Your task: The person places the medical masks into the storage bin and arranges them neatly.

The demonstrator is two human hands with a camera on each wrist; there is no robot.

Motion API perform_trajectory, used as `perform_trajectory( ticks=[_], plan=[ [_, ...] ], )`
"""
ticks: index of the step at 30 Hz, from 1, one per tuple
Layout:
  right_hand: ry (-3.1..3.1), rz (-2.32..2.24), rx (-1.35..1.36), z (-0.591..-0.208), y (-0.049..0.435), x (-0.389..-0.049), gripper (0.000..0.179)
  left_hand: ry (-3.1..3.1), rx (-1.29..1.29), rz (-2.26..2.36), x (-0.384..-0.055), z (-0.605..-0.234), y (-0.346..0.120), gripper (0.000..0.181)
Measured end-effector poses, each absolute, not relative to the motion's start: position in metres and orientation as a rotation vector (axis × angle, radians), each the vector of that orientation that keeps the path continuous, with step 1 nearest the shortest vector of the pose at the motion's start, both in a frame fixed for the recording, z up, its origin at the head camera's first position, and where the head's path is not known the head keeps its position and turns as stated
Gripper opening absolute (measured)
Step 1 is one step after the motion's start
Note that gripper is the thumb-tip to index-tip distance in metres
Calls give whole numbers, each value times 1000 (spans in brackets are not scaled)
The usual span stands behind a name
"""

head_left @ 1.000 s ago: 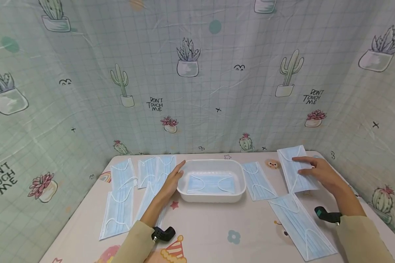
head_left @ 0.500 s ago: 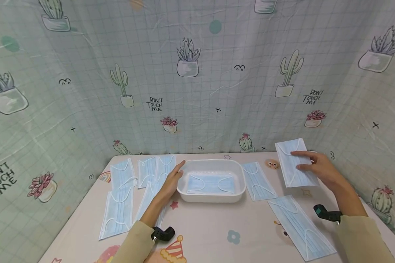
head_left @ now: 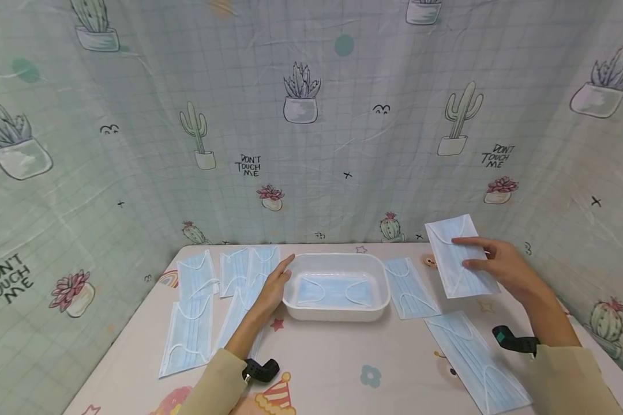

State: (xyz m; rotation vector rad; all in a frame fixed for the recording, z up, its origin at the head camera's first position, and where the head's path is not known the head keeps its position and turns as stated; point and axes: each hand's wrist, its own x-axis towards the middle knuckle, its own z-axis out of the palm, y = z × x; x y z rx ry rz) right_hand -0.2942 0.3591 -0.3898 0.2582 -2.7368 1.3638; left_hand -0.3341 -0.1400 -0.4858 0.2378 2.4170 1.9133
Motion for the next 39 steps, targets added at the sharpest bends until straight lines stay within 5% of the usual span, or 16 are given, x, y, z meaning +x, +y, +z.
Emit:
perform_trajectory(
  ticks=[39],
  plan=[
    [-2888,1239,810,-339,226,-350,42,2413,262,1903,-336,-487,-142,52]
  ],
)
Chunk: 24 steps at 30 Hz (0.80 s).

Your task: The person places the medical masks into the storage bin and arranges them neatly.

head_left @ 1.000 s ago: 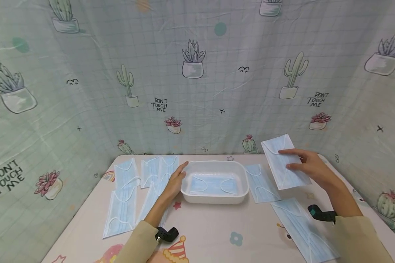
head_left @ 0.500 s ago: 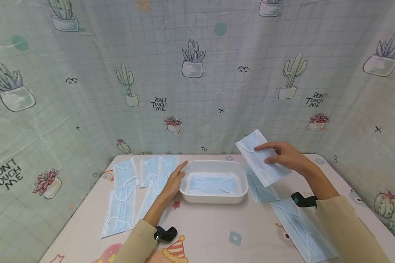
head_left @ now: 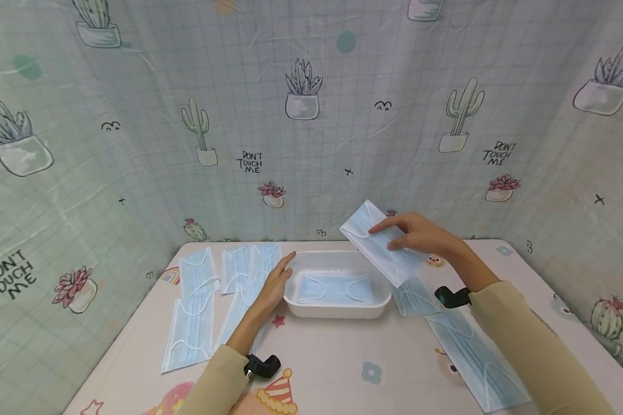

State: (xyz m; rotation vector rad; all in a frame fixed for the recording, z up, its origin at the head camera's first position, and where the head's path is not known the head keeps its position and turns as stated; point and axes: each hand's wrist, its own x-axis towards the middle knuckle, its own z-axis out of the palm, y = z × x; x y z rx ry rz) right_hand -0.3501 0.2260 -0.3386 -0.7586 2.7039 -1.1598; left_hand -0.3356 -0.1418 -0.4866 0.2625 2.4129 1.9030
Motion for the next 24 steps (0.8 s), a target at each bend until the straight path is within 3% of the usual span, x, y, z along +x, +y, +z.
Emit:
perform_trajectory(
  ticks=[24],
  plan=[
    [2564,-943,-1067,-336,169,-380,46,2405,309,1924,-335,-482,-141,51]
  ],
)
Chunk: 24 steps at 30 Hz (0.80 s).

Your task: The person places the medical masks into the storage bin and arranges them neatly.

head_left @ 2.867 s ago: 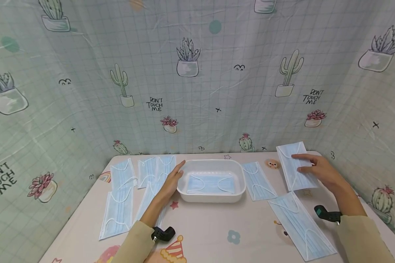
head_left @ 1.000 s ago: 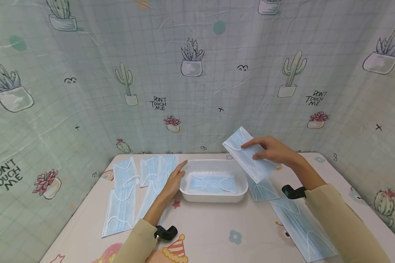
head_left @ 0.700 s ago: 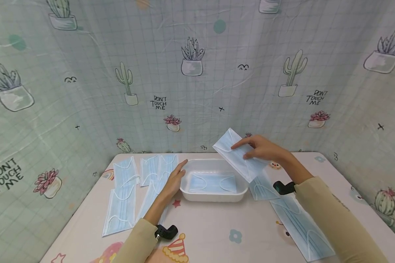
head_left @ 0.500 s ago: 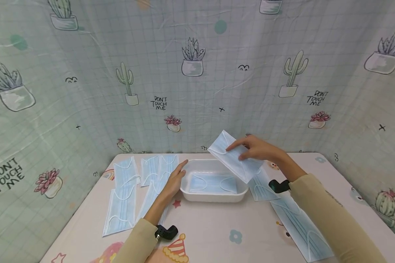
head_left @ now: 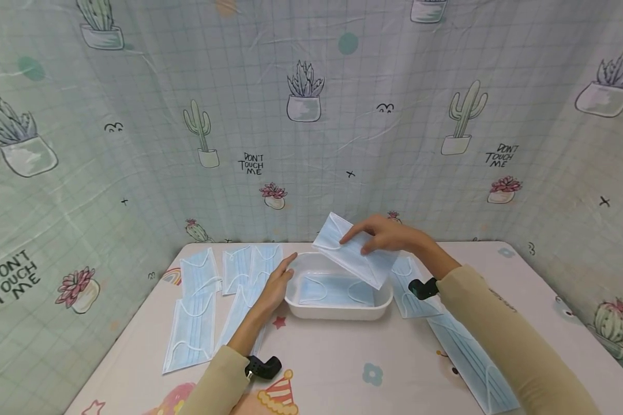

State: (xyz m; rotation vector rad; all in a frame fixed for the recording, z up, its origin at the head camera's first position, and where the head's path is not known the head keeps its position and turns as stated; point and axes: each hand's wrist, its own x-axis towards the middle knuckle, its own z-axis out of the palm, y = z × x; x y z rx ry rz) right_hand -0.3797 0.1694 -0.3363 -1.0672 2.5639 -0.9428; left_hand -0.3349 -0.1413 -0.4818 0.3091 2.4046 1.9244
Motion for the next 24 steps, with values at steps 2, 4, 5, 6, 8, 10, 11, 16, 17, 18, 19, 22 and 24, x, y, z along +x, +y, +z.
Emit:
perform_trajectory(
  ticks=[2,4,5,6,8,10,11,16,17,18,19,22,24],
  plan=[
    [2535,-935,-1093,-338,166,-382,45,2410,305,1920,-335,-482,-141,51],
    [2522,-914,-1112,-339,162,-383,45,2415,296,1916,-336,-483,-142,51],
    [2514,-903,-1119,-339,161,-383,45,2417,292,1914,-336,-484,-142,51],
    [2512,-888,-1130,-340,159,-384,45,2416,288,1912,-336,-484,-142,51],
    [2495,-866,-1143,-340,156,-385,44,2419,279,1905,-337,-485,-142,51],
    [2482,-849,-1142,-341,152,-386,43,2419,268,1902,-337,-485,-142,51],
    [2471,-843,-1143,-341,150,-386,42,2423,272,1901,-337,-485,-142,51],
    [2426,-799,-1123,-344,141,-390,41,2438,268,1896,-336,-486,-142,51],
    [2420,-785,-1118,-346,140,-390,41,2439,270,1897,-336,-486,-142,51],
    [2415,-771,-1115,-346,138,-390,42,2436,265,1898,-336,-486,-142,51],
    [2409,-761,-1108,-347,137,-390,42,2434,257,1895,-336,-486,-142,51],
    [2405,-726,-1090,-350,133,-390,45,2434,248,1889,-336,-486,-141,50],
    [2391,-717,-1092,-352,131,-390,47,2436,246,1885,-336,-486,-141,51]
  ],
)
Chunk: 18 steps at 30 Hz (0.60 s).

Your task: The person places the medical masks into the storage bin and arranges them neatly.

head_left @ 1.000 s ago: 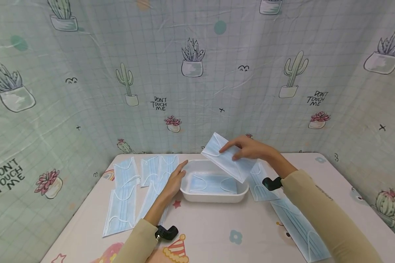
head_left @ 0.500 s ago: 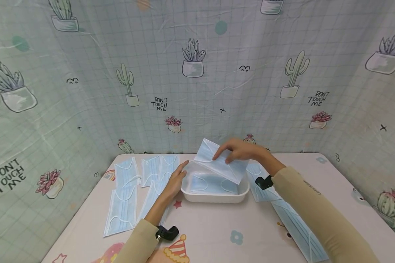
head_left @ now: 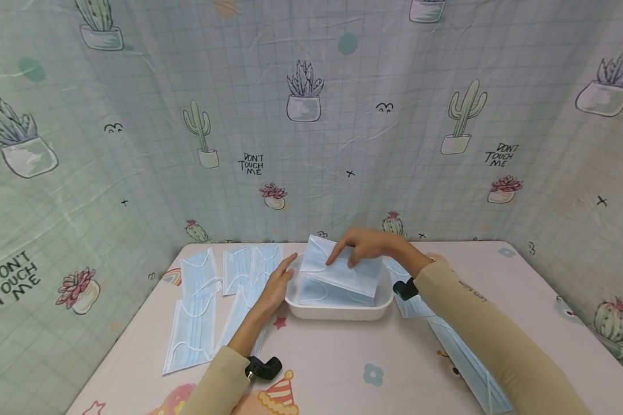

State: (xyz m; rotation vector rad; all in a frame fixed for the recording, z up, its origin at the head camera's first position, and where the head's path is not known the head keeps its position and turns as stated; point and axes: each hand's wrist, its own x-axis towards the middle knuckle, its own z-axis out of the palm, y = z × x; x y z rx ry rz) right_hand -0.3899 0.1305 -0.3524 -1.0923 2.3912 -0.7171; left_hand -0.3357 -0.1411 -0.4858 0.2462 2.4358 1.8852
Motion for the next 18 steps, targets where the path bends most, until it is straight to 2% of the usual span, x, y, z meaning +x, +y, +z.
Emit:
perform_trajectory(
  ticks=[18],
  plan=[
    [2298,-634,-1009,-374,115,-390,45,2425,269,1910,-338,-486,-142,51]
  ],
)
